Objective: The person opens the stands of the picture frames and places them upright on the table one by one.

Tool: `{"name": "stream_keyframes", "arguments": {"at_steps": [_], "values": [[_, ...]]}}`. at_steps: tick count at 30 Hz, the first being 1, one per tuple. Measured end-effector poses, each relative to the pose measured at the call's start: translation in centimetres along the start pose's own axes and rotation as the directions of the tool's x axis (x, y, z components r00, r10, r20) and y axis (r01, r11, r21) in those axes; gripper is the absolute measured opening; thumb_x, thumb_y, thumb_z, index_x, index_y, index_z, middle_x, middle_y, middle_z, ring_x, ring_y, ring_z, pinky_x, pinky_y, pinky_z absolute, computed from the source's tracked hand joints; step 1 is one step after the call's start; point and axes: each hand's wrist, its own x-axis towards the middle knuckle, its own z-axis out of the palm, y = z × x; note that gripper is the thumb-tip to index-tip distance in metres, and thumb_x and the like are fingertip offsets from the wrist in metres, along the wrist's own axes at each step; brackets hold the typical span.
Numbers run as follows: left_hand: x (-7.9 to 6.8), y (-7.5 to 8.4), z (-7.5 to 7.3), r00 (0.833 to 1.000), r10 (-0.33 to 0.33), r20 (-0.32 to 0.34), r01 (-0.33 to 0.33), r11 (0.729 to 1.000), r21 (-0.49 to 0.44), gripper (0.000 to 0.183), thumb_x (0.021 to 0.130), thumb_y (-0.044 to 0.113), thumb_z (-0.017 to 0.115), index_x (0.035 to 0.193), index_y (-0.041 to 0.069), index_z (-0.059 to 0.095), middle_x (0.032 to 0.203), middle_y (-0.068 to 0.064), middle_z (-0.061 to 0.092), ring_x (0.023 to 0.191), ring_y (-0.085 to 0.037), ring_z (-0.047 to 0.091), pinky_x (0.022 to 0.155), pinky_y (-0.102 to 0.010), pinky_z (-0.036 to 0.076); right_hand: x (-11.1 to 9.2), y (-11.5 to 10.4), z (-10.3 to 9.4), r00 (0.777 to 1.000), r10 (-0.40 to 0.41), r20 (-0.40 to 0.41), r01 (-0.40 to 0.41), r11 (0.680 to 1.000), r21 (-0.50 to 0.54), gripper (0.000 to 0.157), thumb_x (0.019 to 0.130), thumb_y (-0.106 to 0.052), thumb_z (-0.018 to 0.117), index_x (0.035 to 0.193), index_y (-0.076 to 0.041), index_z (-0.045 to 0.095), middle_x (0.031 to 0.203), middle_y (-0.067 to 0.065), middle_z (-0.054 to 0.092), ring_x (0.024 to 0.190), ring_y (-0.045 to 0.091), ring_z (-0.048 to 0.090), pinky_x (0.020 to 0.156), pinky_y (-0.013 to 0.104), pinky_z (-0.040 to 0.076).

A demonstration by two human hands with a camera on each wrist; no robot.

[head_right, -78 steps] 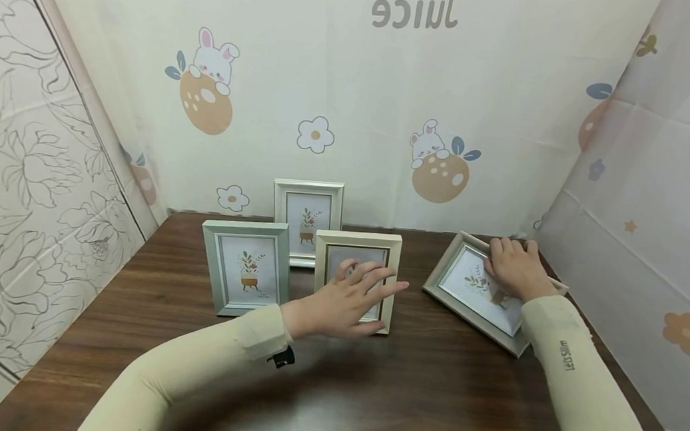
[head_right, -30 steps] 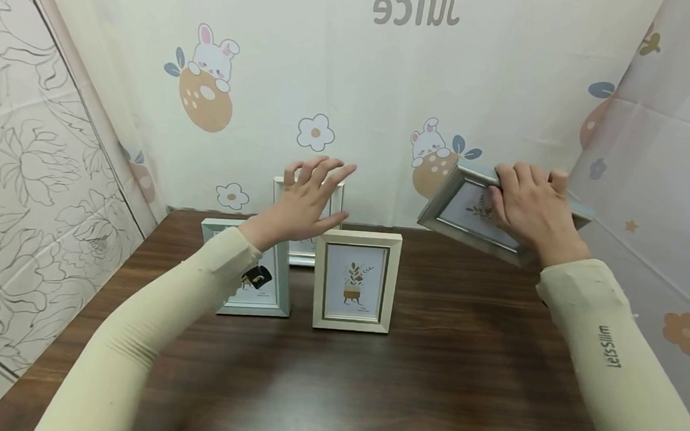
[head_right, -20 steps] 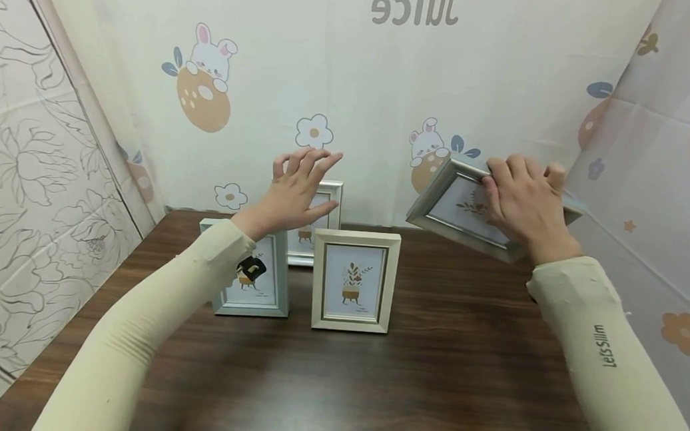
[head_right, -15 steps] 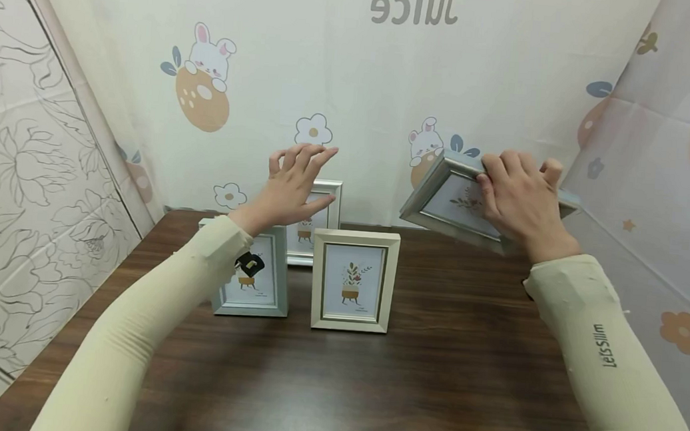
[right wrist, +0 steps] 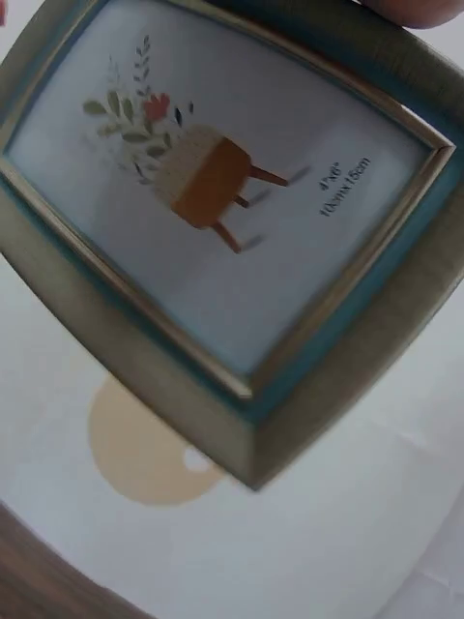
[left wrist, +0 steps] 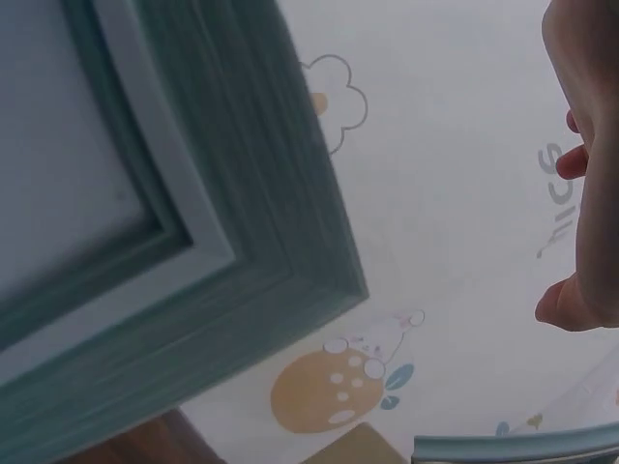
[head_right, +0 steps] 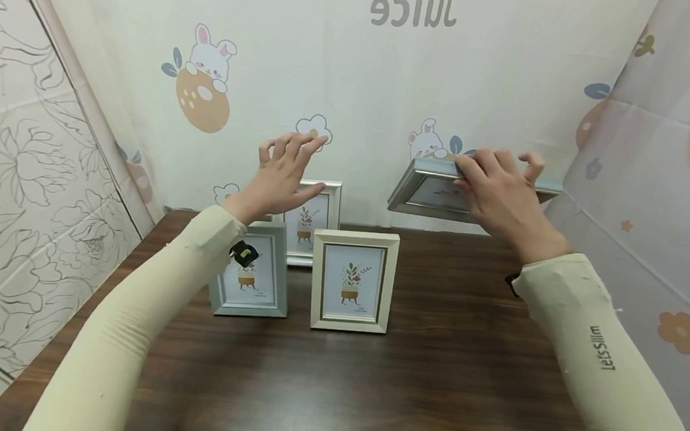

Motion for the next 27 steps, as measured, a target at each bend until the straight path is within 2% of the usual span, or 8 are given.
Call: {"name": "stream_keyframes", "arguments": {"at_steps": [9, 15, 21, 27], "values": [[0.1, -0.5, -0.5, 1.000, 0.003, -0.030, -0.003, 1.000, -0.030, 0.076, 0.097, 0.045, 0.056, 0.157, 0.018, 0.017, 0.146, -0.009, 0.028, 0.134, -0.029, 0.017, 0.103, -0.054, 0.010, 0.7, -0.8, -0.5, 0.998, -0.061, 0.018, 0.061, 0.998, 0.010, 0.042, 0.107, -0.040, 0.037, 0.113, -0.005, 0.059, 0.099, 0.023, 0.050, 0.088, 0.047, 0.038, 0.091, 0.072, 0.010], [0.4, -0.5, -1.1, 0.999, 0.018, -0.045, -0.018, 1.000, -0.006, 0.073, 0.098, 0.045, 0.054, 0.157, 0.018, 0.019, 0.146, -0.010, 0.029, 0.136, -0.030, 0.018, 0.104, -0.055, 0.011, 0.9, -1.5, -0.4, 0.993, -0.108, -0.049, 0.108, 0.994, -0.007, 0.037, 0.106, -0.037, 0.042, 0.111, -0.006, 0.061, 0.098, 0.023, 0.049, 0.089, 0.048, 0.038, 0.089, 0.072, 0.012], [0.9, -0.6, -1.8, 0.998, 0.043, -0.046, -0.041, 0.999, 0.034, 0.069, 0.100, 0.042, 0.053, 0.156, 0.019, 0.022, 0.147, -0.009, 0.030, 0.136, -0.030, 0.018, 0.103, -0.054, 0.012, 0.6, -2.0, -0.1, 0.990, -0.106, -0.092, 0.109, 0.994, 0.032, 0.036, 0.105, -0.037, 0.044, 0.112, -0.007, 0.063, 0.101, 0.022, 0.048, 0.095, 0.046, 0.038, 0.091, 0.071, 0.013], [1.3, -0.7, -2.5, 0.995, 0.080, -0.066, -0.075, 0.995, 0.070, 0.066, 0.100, 0.039, 0.055, 0.156, 0.018, 0.026, 0.146, -0.007, 0.034, 0.136, -0.030, 0.020, 0.103, -0.056, 0.013, 0.5, -2.9, 0.1, 0.977, -0.152, -0.153, 0.161, 0.986, 0.050, 0.031, 0.105, -0.035, 0.047, 0.110, -0.009, 0.064, 0.099, 0.021, 0.049, 0.095, 0.045, 0.039, 0.084, 0.073, 0.013]]}}
